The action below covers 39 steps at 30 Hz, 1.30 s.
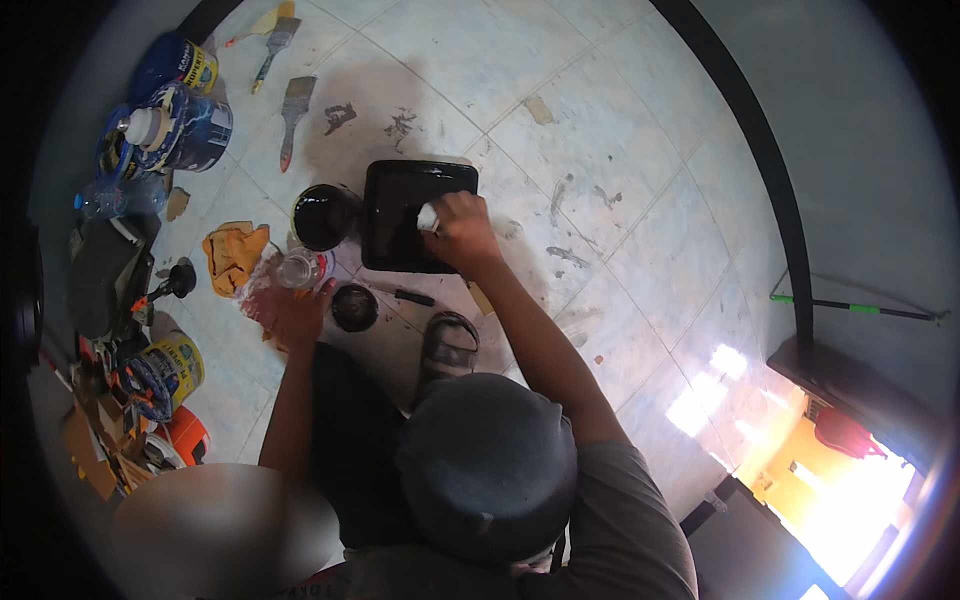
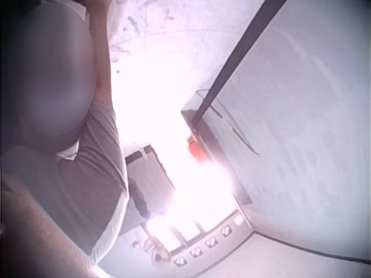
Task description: The person uses a screwdriver to pry open a small can of dark paint, pours the paint into a plastic tray, adds a clear liquid from a bottle, and stirs the mixture with a paintbrush.
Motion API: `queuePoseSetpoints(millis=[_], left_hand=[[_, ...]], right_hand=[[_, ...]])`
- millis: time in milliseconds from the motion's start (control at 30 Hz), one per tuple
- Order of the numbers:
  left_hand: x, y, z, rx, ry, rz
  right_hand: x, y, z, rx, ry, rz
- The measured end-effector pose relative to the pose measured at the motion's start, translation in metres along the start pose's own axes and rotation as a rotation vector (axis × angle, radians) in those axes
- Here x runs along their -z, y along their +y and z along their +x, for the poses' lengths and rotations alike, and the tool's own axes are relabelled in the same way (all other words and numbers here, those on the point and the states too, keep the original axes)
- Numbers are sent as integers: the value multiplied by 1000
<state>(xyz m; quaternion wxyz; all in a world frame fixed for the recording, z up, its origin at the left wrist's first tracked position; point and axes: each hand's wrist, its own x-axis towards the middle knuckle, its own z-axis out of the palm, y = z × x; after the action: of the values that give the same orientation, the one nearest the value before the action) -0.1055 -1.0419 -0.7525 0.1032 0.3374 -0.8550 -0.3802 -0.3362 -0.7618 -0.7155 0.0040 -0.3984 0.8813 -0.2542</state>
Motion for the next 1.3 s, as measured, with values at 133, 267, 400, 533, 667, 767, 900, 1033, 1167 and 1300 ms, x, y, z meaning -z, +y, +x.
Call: queuePoseSetpoints(millis=[133,267,400,533,667,767,900,1033,1167,1300], left_hand=[[1,18,-3,33,-33,-43],[4,-36,-24,-128,40,305],[9,36,-59,223,127,-129],[13,65,-78,395,28,-263],[6,86,-79,500,-183,-470],[-8,85,-83,434,-283,-503],[-18,72,-94,431,-343,-502],[-7,78,-94,448,-369,-478],[10,71,-85,406,-392,-451],[22,53,-78,413,-215,-388]], right_hand=[[-1,19,-9,-307,127,363],[2,15,-11,-577,138,844],[20,26,-40,-625,325,1300],[31,56,-79,-697,486,1236],[31,80,-121,-823,462,931],[13,96,-164,-879,414,769],[-8,90,-181,-708,365,415],[-10,89,-186,-602,310,179],[7,102,-178,-529,270,182],[16,84,-122,-650,15,2]])
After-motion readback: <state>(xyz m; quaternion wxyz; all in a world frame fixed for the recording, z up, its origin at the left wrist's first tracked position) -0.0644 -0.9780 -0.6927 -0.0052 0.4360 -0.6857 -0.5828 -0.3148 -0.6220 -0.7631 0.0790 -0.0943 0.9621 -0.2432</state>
